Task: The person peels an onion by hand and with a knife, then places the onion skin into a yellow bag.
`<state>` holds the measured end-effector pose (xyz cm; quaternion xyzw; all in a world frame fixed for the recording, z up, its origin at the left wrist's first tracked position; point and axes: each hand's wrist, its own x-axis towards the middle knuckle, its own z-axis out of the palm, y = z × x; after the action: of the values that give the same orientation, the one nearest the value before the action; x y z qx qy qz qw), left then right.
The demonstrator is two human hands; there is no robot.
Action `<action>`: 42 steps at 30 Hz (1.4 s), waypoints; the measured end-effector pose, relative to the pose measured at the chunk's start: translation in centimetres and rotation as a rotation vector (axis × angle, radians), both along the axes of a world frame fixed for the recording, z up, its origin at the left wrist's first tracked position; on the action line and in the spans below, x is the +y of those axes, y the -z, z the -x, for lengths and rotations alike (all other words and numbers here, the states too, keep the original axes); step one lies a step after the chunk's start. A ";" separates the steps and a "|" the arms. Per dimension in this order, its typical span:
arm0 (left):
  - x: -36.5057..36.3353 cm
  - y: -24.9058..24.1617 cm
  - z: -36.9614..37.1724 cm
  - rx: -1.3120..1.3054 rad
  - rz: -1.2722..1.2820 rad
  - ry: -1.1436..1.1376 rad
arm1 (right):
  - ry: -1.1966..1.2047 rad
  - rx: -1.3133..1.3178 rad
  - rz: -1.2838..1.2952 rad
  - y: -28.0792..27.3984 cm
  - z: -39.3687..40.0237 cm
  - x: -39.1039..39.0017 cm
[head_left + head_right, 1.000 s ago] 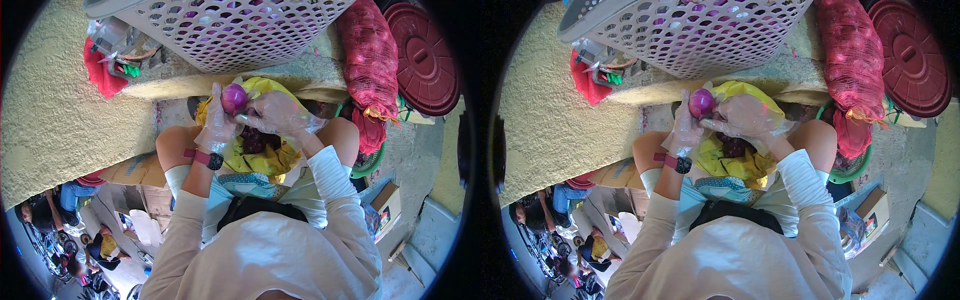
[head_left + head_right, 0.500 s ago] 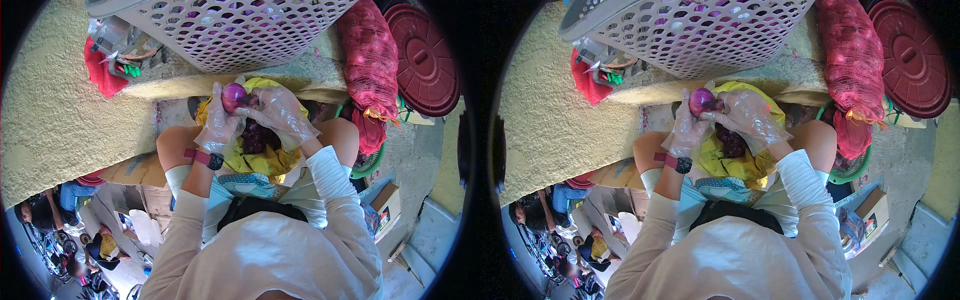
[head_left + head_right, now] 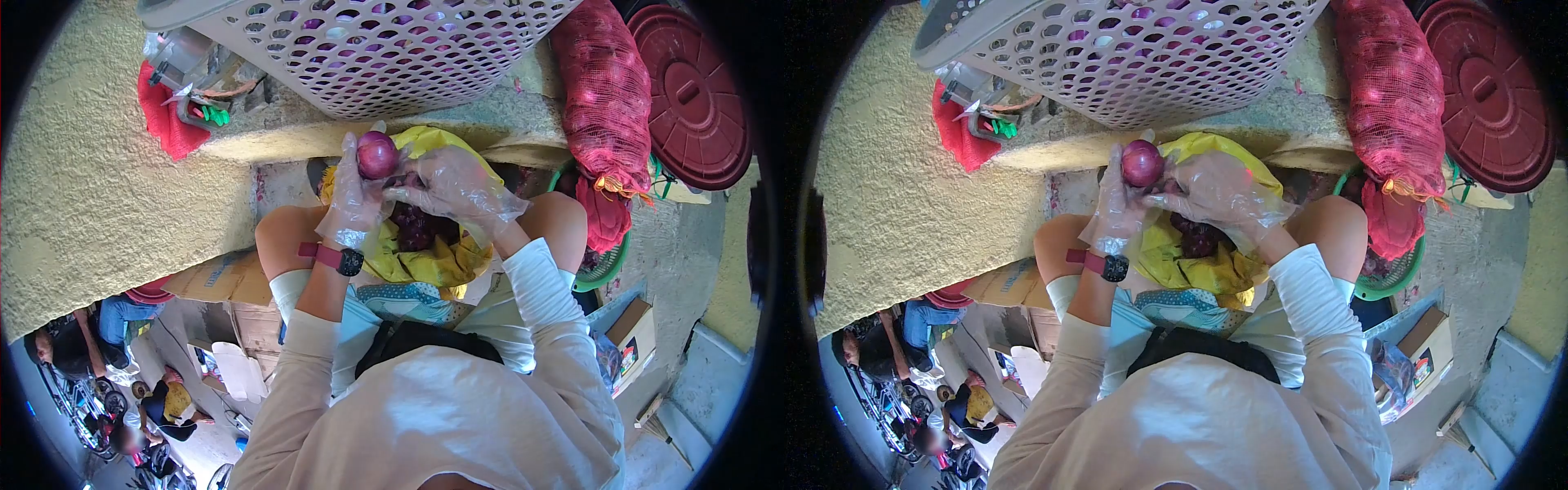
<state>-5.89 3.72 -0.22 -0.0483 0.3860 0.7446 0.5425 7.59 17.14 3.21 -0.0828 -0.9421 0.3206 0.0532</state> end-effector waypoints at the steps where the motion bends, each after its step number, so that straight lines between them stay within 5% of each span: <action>1: -0.1 -0.2 0.1 -0.025 0.006 -0.010 | 0.012 -0.007 -0.037 -0.1 0.0 0.2; 6: -0.3 0.2 0.7 -0.170 -0.009 -0.050 | 0.069 0.024 -0.004 -1.2 -0.2 0.0; 11: -0.1 1.4 1.0 0.011 0.012 -0.106 | 0.074 -0.094 -0.122 -2.0 -0.1 0.2; 13: 0.0 -0.5 0.4 0.041 0.010 -0.077 | 0.071 0.104 -0.055 -1.7 -0.2 0.5; 20: 0.1 0.5 0.3 0.208 -0.035 -0.068 | 0.268 0.085 0.033 -1.5 0.2 0.2; 35: 0.9 -0.2 -0.8 0.046 -0.141 -0.123 | 0.306 0.065 0.128 -2.0 0.7 -0.5; 42: 1.2 -0.3 -0.8 0.163 -0.095 -0.161 | 0.313 -0.060 0.269 -3.6 0.8 -0.8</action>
<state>-5.09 4.90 0.05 0.0072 0.3882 0.8046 0.4493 6.75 16.31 6.84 -0.2441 -0.8676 0.4287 0.0629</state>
